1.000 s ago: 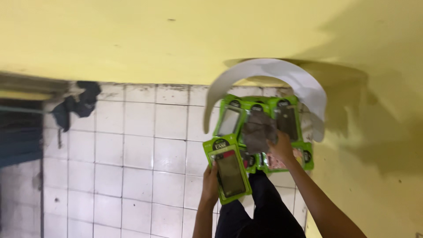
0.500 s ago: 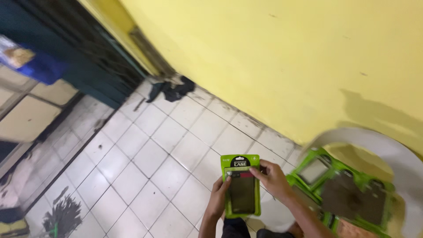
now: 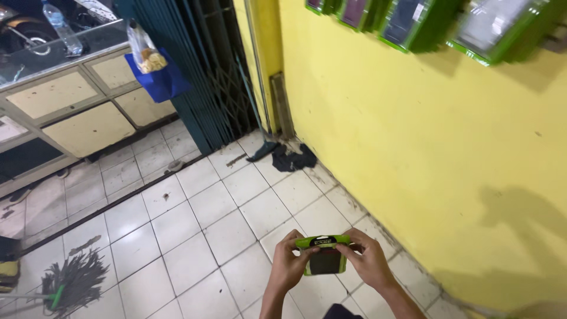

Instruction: The person repeatedly picks up packaged phone cases from a white plastic chair, wipes them with a cloth, and hangs them on a wall-mounted wire grid display. The person handles multiple cases one at a time, moving between the chair and the display rack.

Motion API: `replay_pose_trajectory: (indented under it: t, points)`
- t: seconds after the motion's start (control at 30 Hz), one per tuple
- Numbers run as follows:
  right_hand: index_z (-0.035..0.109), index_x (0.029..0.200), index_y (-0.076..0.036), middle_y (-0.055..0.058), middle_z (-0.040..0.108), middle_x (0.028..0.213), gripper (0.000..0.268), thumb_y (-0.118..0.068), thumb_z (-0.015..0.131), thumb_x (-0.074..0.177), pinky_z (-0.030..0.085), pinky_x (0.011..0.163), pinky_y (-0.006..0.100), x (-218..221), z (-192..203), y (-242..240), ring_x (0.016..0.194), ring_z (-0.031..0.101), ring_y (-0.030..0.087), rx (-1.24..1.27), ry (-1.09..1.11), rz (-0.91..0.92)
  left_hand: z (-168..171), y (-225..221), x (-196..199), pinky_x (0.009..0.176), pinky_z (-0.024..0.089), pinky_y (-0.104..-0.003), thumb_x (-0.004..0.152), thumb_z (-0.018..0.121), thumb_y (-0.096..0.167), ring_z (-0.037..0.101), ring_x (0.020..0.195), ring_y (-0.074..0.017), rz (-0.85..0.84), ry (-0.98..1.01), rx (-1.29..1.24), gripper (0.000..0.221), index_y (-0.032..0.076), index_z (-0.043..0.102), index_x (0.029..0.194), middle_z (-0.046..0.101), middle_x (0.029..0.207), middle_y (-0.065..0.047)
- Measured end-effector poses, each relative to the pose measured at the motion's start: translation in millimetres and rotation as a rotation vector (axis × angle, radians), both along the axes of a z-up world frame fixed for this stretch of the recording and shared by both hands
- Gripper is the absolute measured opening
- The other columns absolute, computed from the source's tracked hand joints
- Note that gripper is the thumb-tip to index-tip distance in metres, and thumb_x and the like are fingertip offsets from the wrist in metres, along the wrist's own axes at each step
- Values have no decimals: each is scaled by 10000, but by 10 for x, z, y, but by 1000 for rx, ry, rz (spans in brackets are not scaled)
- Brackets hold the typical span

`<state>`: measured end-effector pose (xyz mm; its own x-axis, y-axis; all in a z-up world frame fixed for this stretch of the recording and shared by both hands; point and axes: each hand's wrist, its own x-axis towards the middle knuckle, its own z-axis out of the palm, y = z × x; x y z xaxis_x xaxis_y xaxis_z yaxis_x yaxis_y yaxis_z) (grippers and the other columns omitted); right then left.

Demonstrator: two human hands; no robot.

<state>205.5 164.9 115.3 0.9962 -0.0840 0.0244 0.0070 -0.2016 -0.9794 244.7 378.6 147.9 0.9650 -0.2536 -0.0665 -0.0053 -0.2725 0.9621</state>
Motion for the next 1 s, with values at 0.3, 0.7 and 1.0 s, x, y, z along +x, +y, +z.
replay_pose_trajectory:
  t: [0.3, 0.7, 1.0]
  points:
    - [794, 931, 22, 41, 723, 912, 108, -32, 758, 844, 546, 720, 333, 1958, 5, 483, 801, 671, 153, -146, 34, 38, -196, 542, 1754, 677, 503, -323, 802, 807, 40, 605, 713, -177, 129, -93, -2, 86, -29, 766, 833, 626, 791, -64]
    - [797, 907, 21, 34, 703, 859, 109, -65, 775, 845, 514, 696, 262, 4602, 361, 1062, 791, 670, 114, -198, -178, 79, -866, 1063, 4428, 695, 510, -236, 904, 694, -7, 626, 805, -114, 175, -74, -399, 127, -67, 745, 1003, 615, 903, -39]
    - [779, 955, 49, 66, 713, 822, 111, -46, 757, 904, 536, 692, 282, 5785, 280, 322, 755, 652, 113, -39, -212, -324, -759, 274, 6472, 750, 502, -247, 956, 669, -21, 617, 866, -119, -301, -201, -436, 80, -62, 727, 994, 619, 951, -70]
